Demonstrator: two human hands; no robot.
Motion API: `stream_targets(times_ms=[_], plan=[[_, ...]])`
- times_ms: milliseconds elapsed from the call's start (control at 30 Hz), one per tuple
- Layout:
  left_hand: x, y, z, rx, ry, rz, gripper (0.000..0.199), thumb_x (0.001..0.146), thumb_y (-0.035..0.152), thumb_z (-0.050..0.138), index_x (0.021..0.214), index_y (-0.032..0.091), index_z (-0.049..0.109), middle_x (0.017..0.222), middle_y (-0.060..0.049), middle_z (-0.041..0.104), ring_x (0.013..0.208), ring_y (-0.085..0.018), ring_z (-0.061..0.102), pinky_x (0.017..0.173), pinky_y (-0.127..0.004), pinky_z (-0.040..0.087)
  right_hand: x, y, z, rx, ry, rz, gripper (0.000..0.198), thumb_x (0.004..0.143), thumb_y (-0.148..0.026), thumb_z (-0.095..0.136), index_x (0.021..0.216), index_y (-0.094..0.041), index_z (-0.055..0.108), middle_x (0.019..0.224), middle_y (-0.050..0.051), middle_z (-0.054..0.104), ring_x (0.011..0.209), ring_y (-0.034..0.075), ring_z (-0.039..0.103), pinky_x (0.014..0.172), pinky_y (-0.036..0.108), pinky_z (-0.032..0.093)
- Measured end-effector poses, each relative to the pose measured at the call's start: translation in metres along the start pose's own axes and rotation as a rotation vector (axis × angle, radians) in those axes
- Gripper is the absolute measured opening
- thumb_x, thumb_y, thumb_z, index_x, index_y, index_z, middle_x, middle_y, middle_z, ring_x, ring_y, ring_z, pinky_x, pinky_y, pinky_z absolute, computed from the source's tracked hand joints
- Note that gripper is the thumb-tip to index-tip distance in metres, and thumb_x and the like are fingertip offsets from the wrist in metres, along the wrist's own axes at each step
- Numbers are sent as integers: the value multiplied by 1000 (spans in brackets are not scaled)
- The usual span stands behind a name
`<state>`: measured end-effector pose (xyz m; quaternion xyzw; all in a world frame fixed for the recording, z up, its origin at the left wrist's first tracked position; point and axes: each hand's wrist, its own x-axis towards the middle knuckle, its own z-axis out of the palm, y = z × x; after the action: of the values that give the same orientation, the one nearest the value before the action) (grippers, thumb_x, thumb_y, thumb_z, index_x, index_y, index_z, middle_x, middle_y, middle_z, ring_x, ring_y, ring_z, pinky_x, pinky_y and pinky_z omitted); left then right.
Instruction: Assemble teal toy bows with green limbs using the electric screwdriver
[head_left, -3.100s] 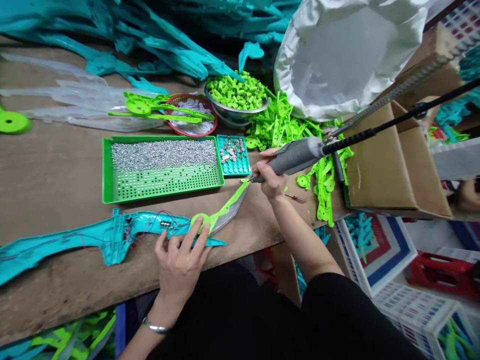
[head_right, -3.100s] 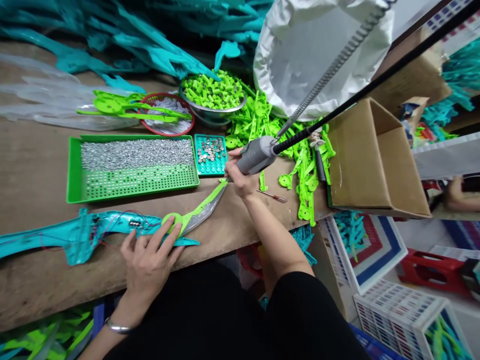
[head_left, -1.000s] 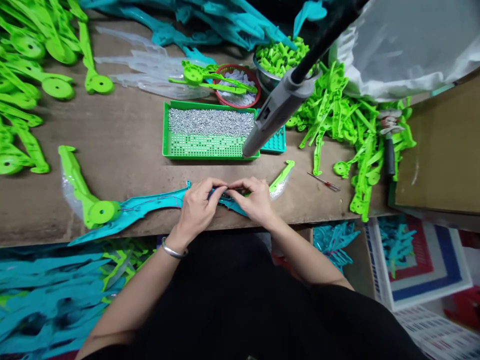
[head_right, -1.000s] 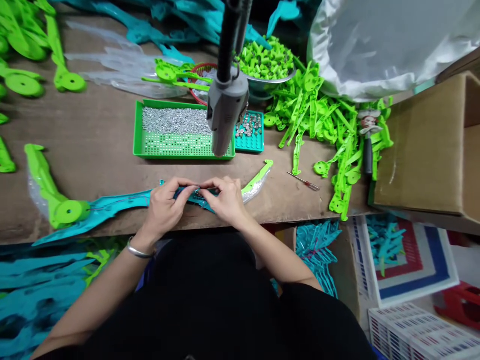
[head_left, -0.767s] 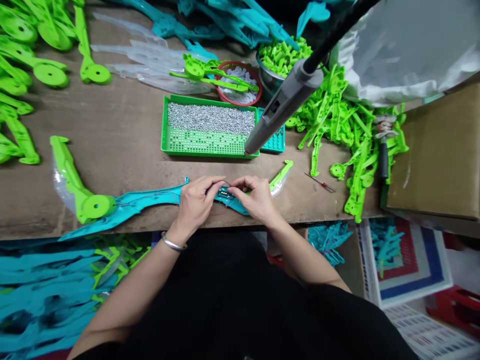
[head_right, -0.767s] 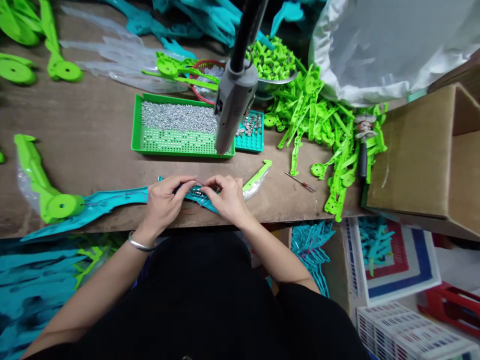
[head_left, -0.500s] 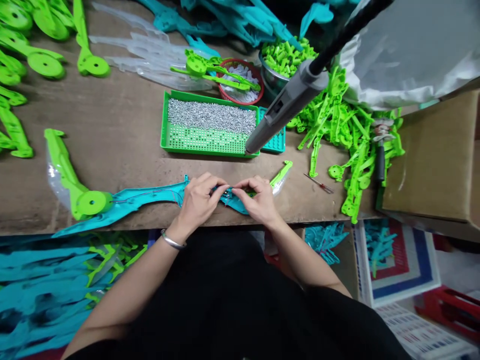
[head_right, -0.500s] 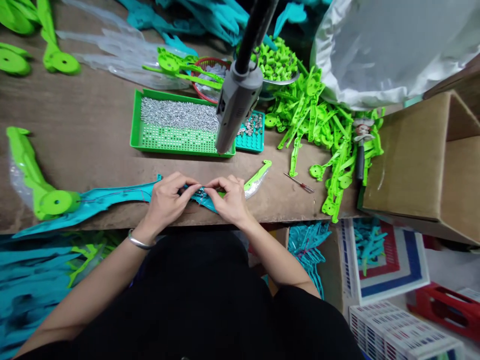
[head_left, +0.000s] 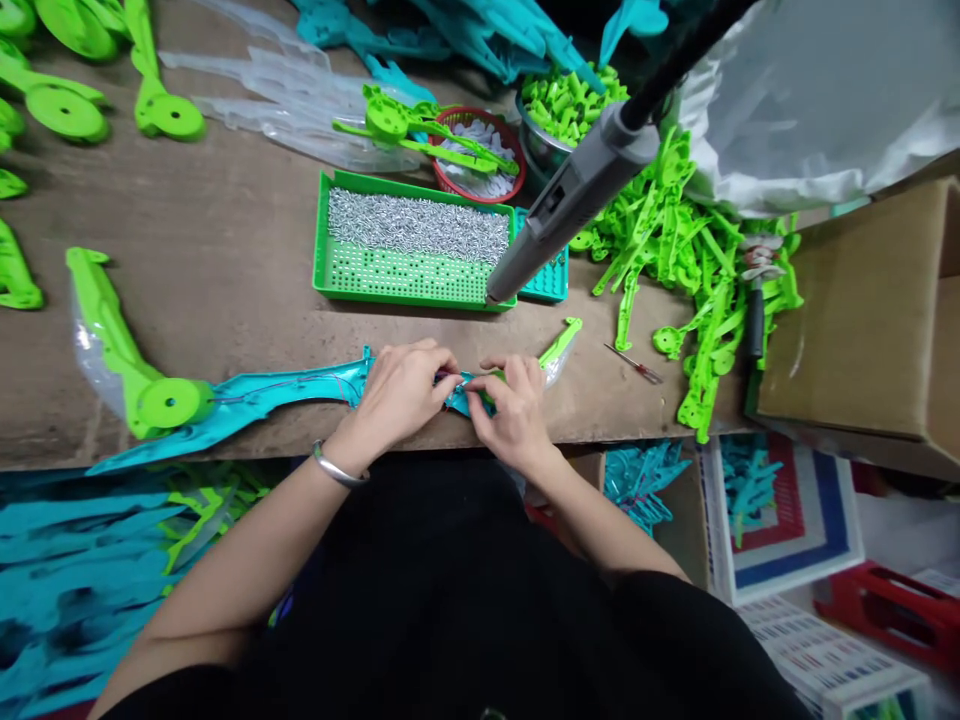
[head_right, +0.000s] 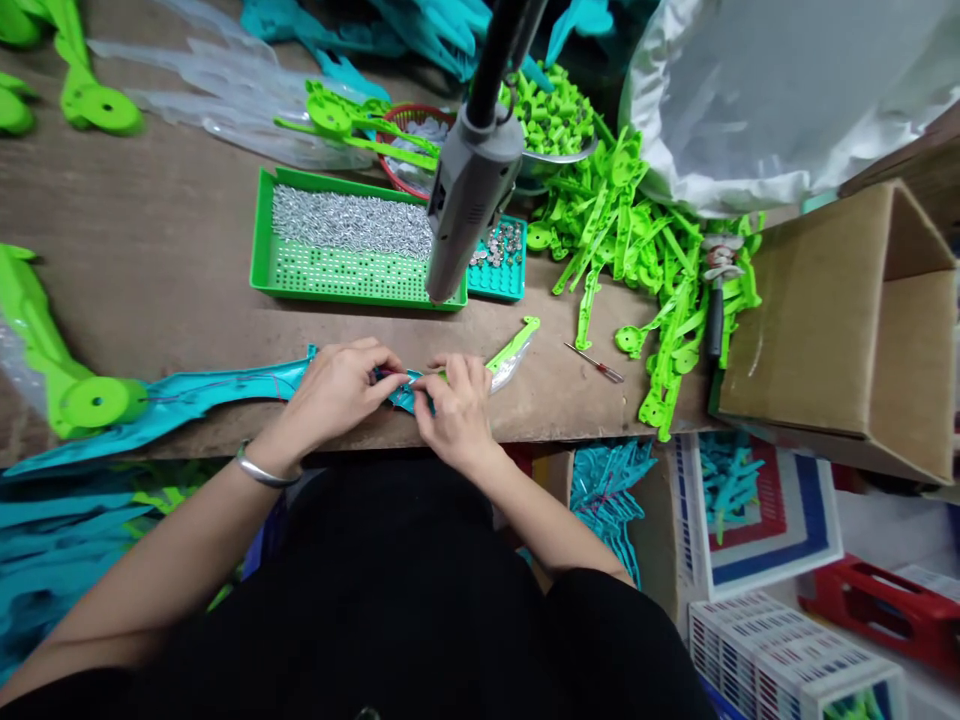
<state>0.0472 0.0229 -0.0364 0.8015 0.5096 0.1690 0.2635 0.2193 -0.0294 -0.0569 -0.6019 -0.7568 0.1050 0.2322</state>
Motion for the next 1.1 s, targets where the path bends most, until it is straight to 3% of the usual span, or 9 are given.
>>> stream_targets(times_ms=[167, 400, 600, 767, 867, 1100], plan=[[18, 7, -4, 201, -92, 0, 10, 78, 19, 64, 73, 22, 72, 72, -5, 70, 65, -21, 63, 58, -30, 39, -2, 0, 2, -51, -1, -12, 15, 93, -24, 56, 90, -23, 71, 116, 9, 64, 106, 28, 49, 88, 45, 36], [44, 7, -11, 75, -325, 14, 13, 68, 13, 65, 65, 24, 71, 55, 1, 64, 50, -16, 55, 53, -28, 36, -2, 1, 5, -61, 14, -50, 12, 92, -23, 56, 88, -21, 68, 112, 8, 65, 104, 26, 48, 89, 44, 35], [62, 14, -8, 234, -422, -11, 10, 62, 16, 68, 55, 23, 67, 53, -2, 63, 51, -18, 57, 52, -28, 40, 1, -3, 8, -51, -45, 16, 10, 89, -22, 57, 85, -21, 65, 106, 8, 65, 102, 27, 47, 89, 45, 34], [69, 21, -2, 276, -420, -32, 18, 59, 20, 75, 50, 21, 59, 44, -3, 52, 55, -24, 62, 58, -33, 47, 5, -5, 10, -76, -68, 57, 8, 86, -24, 58, 82, -20, 64, 103, 9, 64, 99, 27, 47, 86, 46, 33], [67, 21, 0, 235, -388, -43, 21, 59, 17, 75, 51, 21, 56, 48, -5, 55, 61, -27, 66, 62, -35, 49, 5, -4, 10, -60, -61, 64, 8, 85, -23, 58, 80, -20, 63, 98, 8, 65, 96, 26, 48, 85, 45, 33], [43, 13, 2, 216, -264, 76, 10, 73, 13, 64, 81, 19, 64, 75, -8, 69, 75, -25, 68, 65, -32, 49, 3, 4, 9, -8, 8, 31, 7, 83, -22, 60, 76, -20, 63, 86, 5, 64, 89, 23, 50, 89, 44, 31]])
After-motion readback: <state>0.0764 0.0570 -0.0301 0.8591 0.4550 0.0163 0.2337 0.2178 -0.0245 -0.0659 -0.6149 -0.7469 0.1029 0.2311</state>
